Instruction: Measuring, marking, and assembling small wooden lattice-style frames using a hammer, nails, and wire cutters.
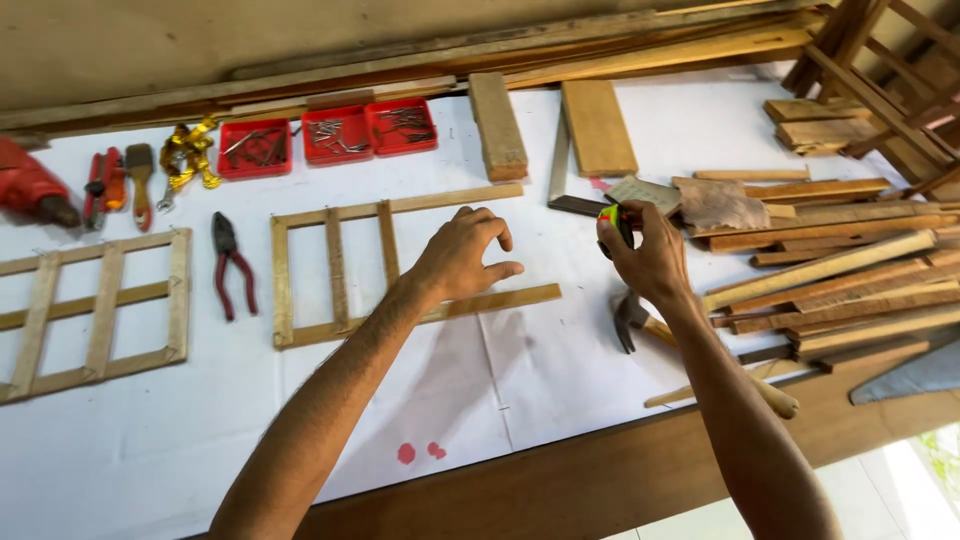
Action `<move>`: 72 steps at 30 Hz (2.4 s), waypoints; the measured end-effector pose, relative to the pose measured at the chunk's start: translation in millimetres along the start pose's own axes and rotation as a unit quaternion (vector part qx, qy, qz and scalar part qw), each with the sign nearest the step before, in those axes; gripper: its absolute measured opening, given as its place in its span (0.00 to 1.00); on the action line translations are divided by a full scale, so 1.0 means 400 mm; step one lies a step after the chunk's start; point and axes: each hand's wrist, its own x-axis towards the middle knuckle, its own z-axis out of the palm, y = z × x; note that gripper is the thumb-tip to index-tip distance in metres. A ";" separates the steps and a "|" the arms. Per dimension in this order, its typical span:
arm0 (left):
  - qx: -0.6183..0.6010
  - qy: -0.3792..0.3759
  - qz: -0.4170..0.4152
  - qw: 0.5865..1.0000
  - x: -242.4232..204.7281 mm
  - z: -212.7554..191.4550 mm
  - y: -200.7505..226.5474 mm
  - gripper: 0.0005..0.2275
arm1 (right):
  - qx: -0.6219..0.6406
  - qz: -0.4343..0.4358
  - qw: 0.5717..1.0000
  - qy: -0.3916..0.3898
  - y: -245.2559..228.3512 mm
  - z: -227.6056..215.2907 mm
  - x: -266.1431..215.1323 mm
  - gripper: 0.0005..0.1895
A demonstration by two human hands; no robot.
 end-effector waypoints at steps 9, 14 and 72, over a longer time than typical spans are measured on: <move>-0.049 0.086 -0.093 0.991 -0.240 -0.168 -0.132 0.13 | 0.396 0.057 0.886 -0.233 -0.357 0.225 0.042 0.19; -0.147 0.073 -0.137 0.977 -0.333 -0.211 -0.161 0.16 | 0.373 -0.060 0.878 -0.296 -0.561 0.266 0.009 0.16; -0.032 -0.076 -0.113 0.990 -0.156 -0.038 -0.140 0.06 | 0.104 0.016 0.935 -0.340 -0.328 0.117 -0.002 0.14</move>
